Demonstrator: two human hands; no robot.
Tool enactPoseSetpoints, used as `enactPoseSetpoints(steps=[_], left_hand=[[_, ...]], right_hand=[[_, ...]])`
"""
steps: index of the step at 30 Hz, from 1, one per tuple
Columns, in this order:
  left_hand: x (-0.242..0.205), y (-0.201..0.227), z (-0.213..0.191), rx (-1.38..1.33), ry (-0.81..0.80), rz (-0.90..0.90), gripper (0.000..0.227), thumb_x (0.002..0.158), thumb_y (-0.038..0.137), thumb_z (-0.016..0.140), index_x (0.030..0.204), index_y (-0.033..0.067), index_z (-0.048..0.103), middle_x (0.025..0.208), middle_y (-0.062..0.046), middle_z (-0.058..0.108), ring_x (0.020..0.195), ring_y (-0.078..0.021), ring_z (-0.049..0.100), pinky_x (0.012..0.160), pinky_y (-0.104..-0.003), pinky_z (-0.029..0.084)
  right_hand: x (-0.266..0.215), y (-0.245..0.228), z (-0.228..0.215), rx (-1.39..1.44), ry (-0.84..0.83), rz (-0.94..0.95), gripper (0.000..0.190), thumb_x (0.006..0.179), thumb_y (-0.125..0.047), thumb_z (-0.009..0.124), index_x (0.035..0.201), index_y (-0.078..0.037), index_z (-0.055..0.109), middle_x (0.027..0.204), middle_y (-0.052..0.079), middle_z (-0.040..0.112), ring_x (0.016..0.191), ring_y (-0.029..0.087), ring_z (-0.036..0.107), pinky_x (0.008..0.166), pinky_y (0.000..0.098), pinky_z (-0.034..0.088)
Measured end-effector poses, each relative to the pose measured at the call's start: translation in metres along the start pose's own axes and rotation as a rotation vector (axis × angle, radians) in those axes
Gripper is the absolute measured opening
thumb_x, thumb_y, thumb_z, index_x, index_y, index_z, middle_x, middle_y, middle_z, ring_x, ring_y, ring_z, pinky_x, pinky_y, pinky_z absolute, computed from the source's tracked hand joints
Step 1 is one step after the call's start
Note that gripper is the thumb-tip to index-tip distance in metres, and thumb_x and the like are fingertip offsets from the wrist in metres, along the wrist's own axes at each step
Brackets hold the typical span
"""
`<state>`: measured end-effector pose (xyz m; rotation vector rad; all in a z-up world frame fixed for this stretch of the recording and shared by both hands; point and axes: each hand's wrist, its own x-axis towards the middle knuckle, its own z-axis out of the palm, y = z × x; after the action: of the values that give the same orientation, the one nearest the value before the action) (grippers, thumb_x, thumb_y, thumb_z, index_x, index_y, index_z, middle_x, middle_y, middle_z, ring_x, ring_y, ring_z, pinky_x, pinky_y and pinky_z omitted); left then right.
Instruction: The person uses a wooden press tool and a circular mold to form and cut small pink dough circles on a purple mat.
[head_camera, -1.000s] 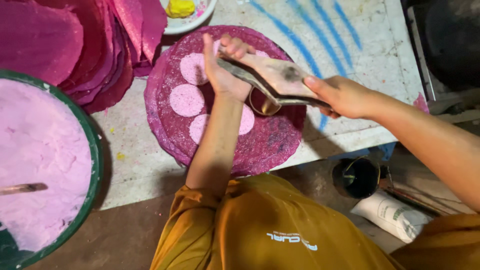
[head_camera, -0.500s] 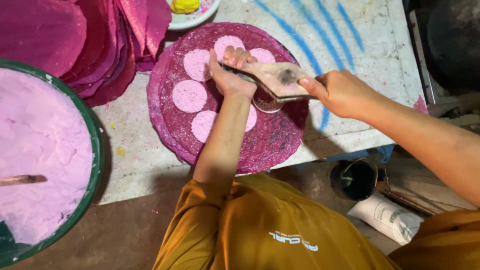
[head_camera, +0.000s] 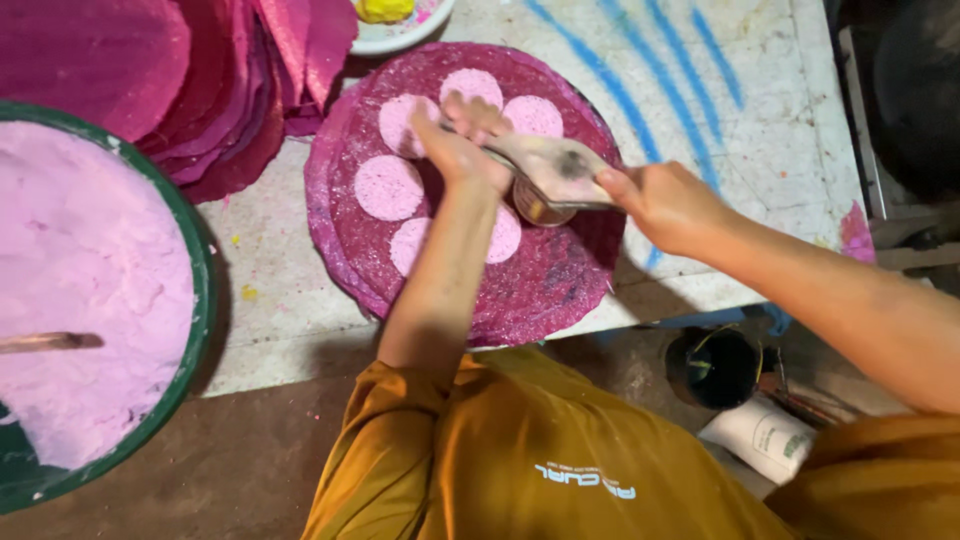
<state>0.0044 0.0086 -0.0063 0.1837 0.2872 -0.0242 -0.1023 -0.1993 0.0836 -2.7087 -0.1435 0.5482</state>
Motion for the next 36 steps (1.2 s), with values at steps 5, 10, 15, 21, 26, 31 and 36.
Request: enactPoseSetpoints(steps=[5, 10, 15, 21, 26, 31, 36], left_hand=[[-0.034, 0.0, 0.04, 0.309, -0.055, -0.269, 0.026, 0.097, 0.036, 0.042, 0.086, 0.0141, 0.053, 0.074, 0.002, 0.055, 0.068, -0.0109, 0.053, 0.068, -0.028, 0.048], [-0.085, 0.044, 0.102, 1.286, -0.671, -0.365, 0.017, 0.085, 0.015, 0.07, 0.095, 0.0029, 0.063, 0.088, -0.009, 0.07, 0.081, -0.0141, 0.064, 0.075, -0.033, 0.057], [-0.177, 0.114, 0.144, 1.264, -1.37, -0.271, 0.018, 0.1, 0.012, 0.068, 0.117, 0.0074, 0.069, 0.107, -0.004, 0.074, 0.095, -0.0144, 0.07, 0.082, -0.033, 0.058], [-0.246, 0.171, 0.125, 1.927, -1.414, -0.266, 0.032, 0.072, 0.023, 0.076, 0.1, 0.0097, 0.066, 0.076, -0.013, 0.07, 0.073, -0.0367, 0.069, 0.06, -0.046, 0.052], [-0.298, 0.256, 0.075, 2.35, -1.291, -0.068, 0.01, 0.087, 0.019, 0.063, 0.095, 0.0161, 0.067, 0.081, -0.008, 0.071, 0.073, -0.0305, 0.071, 0.057, -0.047, 0.052], [-0.337, 0.349, 0.038, 2.173, -0.967, 0.123, 0.018, 0.085, 0.027, 0.07, 0.099, 0.0158, 0.067, 0.083, -0.007, 0.073, 0.074, -0.0309, 0.072, 0.063, -0.044, 0.055], [-0.343, 0.442, 0.006, 2.101, -0.602, 0.028, 0.046, 0.072, 0.043, 0.082, 0.106, 0.0132, 0.07, 0.081, -0.008, 0.074, 0.072, -0.0265, 0.073, 0.061, -0.041, 0.056]], right_hand=[[-0.013, 0.009, -0.061, -0.003, -0.04, 0.247, 0.06, 0.106, -0.056, 0.043, 0.114, -0.005, 0.073, 0.08, 0.014, 0.072, 0.079, 0.03, 0.071, 0.077, 0.0455, 0.052], [-0.055, -0.023, -0.109, 0.086, 0.109, -0.119, 0.054, 0.093, -0.051, 0.055, 0.116, -0.004, 0.07, 0.064, 0.016, 0.066, 0.06, 0.03, 0.065, 0.057, 0.0443, 0.051], [-0.11, -0.095, -0.121, -0.037, 0.11, -0.75, 0.05, 0.081, -0.058, 0.067, 0.086, -0.008, 0.067, 0.066, 0.011, 0.06, 0.061, 0.033, 0.06, 0.056, 0.0417, 0.047], [-0.068, -0.177, -0.117, -0.288, -0.029, -1.547, 0.067, 0.093, -0.071, 0.061, 0.078, -0.007, 0.055, 0.067, 0.01, 0.051, 0.058, 0.035, 0.051, 0.051, 0.0452, 0.039], [-0.076, -0.237, -0.054, 0.201, -0.691, -1.256, 0.053, 0.109, -0.051, 0.055, 0.084, -0.005, 0.052, 0.077, 0.012, 0.057, 0.076, 0.037, 0.061, 0.064, 0.0438, 0.045], [-0.059, -0.301, -0.016, 0.347, -0.953, -1.191, 0.055, 0.11, -0.053, 0.05, 0.087, -0.003, 0.054, 0.075, 0.012, 0.056, 0.072, 0.035, 0.063, 0.063, 0.0432, 0.046], [-0.03, -0.352, -0.005, 0.325, -0.94, -1.294, 0.055, 0.11, -0.053, 0.048, 0.086, -0.005, 0.056, 0.077, 0.01, 0.057, 0.074, 0.031, 0.065, 0.065, 0.0421, 0.046]])
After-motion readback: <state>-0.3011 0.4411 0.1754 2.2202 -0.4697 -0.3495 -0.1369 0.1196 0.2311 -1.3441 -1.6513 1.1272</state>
